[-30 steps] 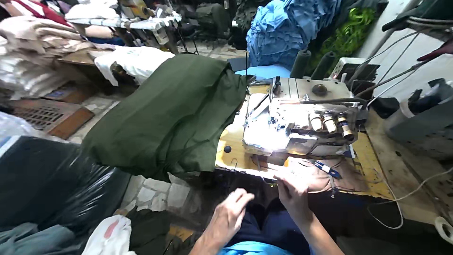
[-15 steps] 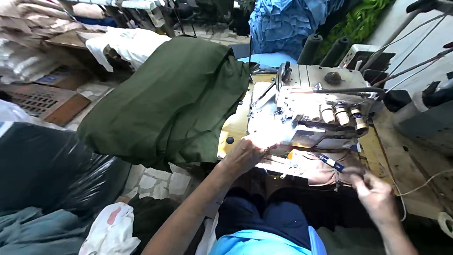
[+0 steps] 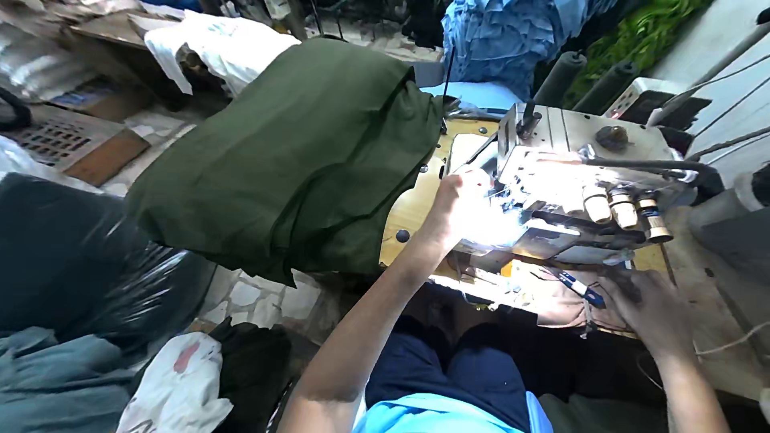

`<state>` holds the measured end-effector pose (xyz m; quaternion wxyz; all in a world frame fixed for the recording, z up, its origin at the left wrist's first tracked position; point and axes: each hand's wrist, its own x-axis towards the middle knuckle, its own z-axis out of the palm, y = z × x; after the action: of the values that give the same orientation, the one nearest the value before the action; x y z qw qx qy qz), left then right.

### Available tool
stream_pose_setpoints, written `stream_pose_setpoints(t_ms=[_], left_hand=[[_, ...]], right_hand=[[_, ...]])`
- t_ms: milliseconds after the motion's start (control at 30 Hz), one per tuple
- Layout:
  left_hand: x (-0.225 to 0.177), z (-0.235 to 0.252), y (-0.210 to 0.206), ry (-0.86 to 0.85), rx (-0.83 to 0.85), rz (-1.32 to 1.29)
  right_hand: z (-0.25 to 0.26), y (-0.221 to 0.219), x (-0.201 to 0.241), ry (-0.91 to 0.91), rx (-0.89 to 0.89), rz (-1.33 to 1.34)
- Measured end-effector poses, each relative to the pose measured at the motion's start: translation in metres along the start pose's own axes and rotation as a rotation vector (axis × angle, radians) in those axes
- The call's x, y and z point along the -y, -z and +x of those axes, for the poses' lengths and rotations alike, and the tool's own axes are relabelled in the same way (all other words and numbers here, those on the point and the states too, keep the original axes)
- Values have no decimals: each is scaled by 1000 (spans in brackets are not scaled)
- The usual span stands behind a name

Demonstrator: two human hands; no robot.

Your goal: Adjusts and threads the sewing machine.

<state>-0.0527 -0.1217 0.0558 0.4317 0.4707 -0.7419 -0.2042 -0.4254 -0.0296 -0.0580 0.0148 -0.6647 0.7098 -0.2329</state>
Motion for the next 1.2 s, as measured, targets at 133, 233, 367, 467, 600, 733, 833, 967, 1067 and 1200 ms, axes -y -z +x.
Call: stream_pose_setpoints(t_ms=[133, 233, 367, 467, 600, 733, 833, 967, 1067, 1200], left_hand=[[3, 16, -17, 34, 158, 153], [8, 21, -25, 69, 194, 209], [5, 14, -15, 35, 190, 124], [7, 14, -16, 19, 175, 129], [15, 21, -23, 26, 203, 177], [-6, 14, -8, 105, 225, 163], [0, 10, -16, 57, 159, 172], [5, 14, -37, 102, 111, 333], [2, 4, -26, 134, 50, 349], [17, -3, 5, -17, -215, 300]], right_hand=[[8, 20, 6, -151, -197, 323], [37, 30, 19, -321, -265, 536], [84, 22, 17, -323, -65, 772], [96, 28, 58, -436, 7, 879], [114, 22, 39, -475, 114, 820], [112, 0, -5, -272, 86, 896], [107, -2, -3, -344, 27, 893], [105, -2, -1, -288, 26, 896], [96, 18, 45, -411, 12, 748], [99, 7, 18, -337, 26, 662]])
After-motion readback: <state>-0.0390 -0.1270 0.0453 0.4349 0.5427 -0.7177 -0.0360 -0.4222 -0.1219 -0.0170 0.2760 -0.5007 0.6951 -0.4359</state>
